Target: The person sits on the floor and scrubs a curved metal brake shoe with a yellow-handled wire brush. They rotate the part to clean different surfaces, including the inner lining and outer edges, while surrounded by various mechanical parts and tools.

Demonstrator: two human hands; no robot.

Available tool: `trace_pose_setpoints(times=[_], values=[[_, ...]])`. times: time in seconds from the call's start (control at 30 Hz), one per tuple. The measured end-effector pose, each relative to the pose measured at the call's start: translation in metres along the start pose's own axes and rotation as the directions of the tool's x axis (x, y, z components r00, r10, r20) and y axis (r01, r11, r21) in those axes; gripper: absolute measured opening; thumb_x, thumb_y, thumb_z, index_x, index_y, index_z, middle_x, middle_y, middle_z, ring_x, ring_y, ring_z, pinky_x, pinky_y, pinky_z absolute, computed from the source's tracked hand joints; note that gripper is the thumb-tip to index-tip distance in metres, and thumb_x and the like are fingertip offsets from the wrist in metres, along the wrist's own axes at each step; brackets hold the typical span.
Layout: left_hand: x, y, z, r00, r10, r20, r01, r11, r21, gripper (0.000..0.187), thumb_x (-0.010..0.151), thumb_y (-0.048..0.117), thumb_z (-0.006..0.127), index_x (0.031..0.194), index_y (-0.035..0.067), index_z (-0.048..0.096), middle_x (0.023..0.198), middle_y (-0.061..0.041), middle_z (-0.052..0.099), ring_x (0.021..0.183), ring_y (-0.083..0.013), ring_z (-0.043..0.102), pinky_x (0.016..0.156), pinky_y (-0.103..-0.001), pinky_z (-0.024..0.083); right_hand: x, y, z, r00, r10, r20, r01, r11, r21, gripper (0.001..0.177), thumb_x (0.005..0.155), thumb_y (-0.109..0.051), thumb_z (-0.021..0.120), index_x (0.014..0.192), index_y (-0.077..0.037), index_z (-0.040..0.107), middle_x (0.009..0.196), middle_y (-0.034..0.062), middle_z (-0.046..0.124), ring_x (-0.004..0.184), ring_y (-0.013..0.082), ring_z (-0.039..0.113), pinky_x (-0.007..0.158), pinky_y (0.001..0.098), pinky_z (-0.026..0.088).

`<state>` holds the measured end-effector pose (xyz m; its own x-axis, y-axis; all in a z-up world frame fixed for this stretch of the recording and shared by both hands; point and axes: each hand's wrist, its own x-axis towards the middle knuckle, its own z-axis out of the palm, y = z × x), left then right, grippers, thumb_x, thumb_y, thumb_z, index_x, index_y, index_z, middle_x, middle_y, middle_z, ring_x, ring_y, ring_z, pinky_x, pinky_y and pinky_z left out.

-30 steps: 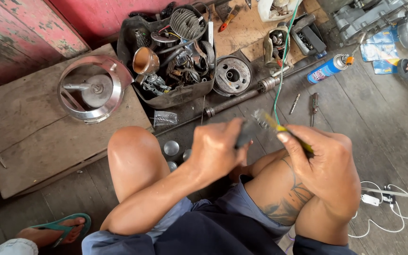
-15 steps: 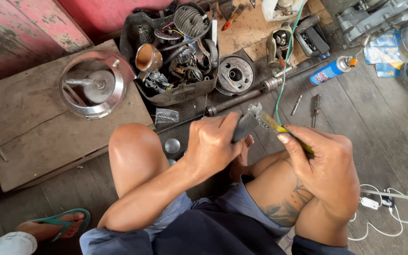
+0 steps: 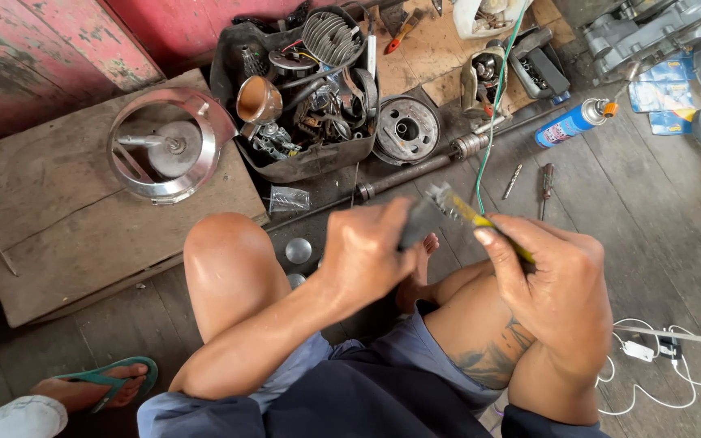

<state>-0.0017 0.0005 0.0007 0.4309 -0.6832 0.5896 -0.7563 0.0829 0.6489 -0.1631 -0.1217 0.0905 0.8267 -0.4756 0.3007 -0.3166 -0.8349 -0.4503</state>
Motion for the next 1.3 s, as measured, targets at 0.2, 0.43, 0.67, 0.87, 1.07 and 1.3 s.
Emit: trace_pose_setpoints(times=[0.2, 0.43, 0.67, 0.87, 1.07, 1.3], values=[[0.000, -0.008, 0.001, 1.000, 0.007, -0.030, -0.005, 0.998, 0.055, 0.030, 0.070, -0.004, 0.066, 0.100, -0.001, 0.063, 0.059, -0.006, 0.059, 0.047, -0.0187, 0.056, 0.039, -0.037, 0.043, 0.000, 0.011, 0.003, 0.999, 0.029, 0.041, -0.029, 1.000, 0.002, 0.012, 0.097, -0.012, 0.072, 0.101, -0.001, 0.075, 0.086, 0.0063, 0.076, 0.065, 0.0170, 0.066, 0.064, 0.0326, 0.050], [-0.008, -0.017, 0.017, 0.996, -0.087, 0.018, 0.085, 0.989, 0.118, 0.038, 0.073, 0.016, 0.077, 0.107, 0.009, 0.065, 0.058, -0.005, 0.060, 0.050, -0.0269, 0.059, 0.043, -0.039, 0.041, 0.006, 0.014, 0.011, 0.997, 0.043, 0.067, -0.048, 0.997, 0.068, 0.016, 0.098, -0.015, 0.069, 0.100, -0.001, 0.075, 0.065, 0.0021, 0.062, 0.056, 0.0117, 0.047, 0.057, 0.0316, 0.042], [-0.016, -0.024, 0.024, 0.997, 0.007, -0.075, -0.003, 0.999, 0.051, 0.034, 0.065, 0.014, 0.080, 0.095, 0.002, 0.068, 0.056, -0.012, 0.059, 0.053, -0.0365, 0.066, 0.050, -0.043, 0.054, 0.008, 0.009, 0.012, 0.998, -0.027, -0.050, 0.033, 0.990, 0.140, 0.009, 0.096, -0.007, 0.071, 0.093, -0.003, 0.078, 0.066, 0.0192, 0.068, 0.063, 0.0384, 0.070, 0.048, 0.0411, 0.050], [-0.014, -0.014, 0.015, 0.998, -0.060, 0.017, 0.058, 0.992, 0.115, 0.035, 0.068, 0.013, 0.072, 0.099, 0.007, 0.059, 0.060, -0.008, 0.058, 0.050, -0.0305, 0.058, 0.042, -0.042, 0.037, 0.002, 0.015, 0.008, 0.996, 0.063, 0.068, -0.069, 0.994, 0.090, 0.016, 0.098, -0.017, 0.071, 0.103, -0.003, 0.078, 0.058, 0.0007, 0.055, 0.052, 0.0100, 0.038, 0.052, 0.0303, 0.037], [-0.019, -0.008, 0.015, 1.000, -0.030, -0.011, 0.031, 0.994, 0.104, 0.038, 0.069, 0.016, 0.076, 0.102, 0.006, 0.062, 0.058, -0.009, 0.058, 0.051, -0.0311, 0.059, 0.043, -0.042, 0.039, -0.004, 0.011, 0.004, 0.995, 0.085, 0.052, -0.089, 0.992, 0.089, 0.015, 0.100, -0.018, 0.068, 0.101, -0.006, 0.077, 0.058, -0.0001, 0.047, 0.054, 0.0105, 0.034, 0.052, 0.0306, 0.035], [-0.017, 0.002, 0.007, 1.000, -0.003, -0.023, 0.007, 0.989, 0.150, 0.030, 0.067, 0.008, 0.071, 0.095, 0.004, 0.059, 0.061, -0.004, 0.052, 0.048, -0.0236, 0.051, 0.039, -0.039, 0.031, -0.014, 0.010, -0.001, 0.999, 0.030, 0.037, -0.032, 0.998, 0.056, 0.017, 0.098, -0.017, 0.071, 0.104, -0.003, 0.079, 0.066, 0.0027, 0.069, 0.052, 0.0099, 0.046, 0.054, 0.0316, 0.040]])
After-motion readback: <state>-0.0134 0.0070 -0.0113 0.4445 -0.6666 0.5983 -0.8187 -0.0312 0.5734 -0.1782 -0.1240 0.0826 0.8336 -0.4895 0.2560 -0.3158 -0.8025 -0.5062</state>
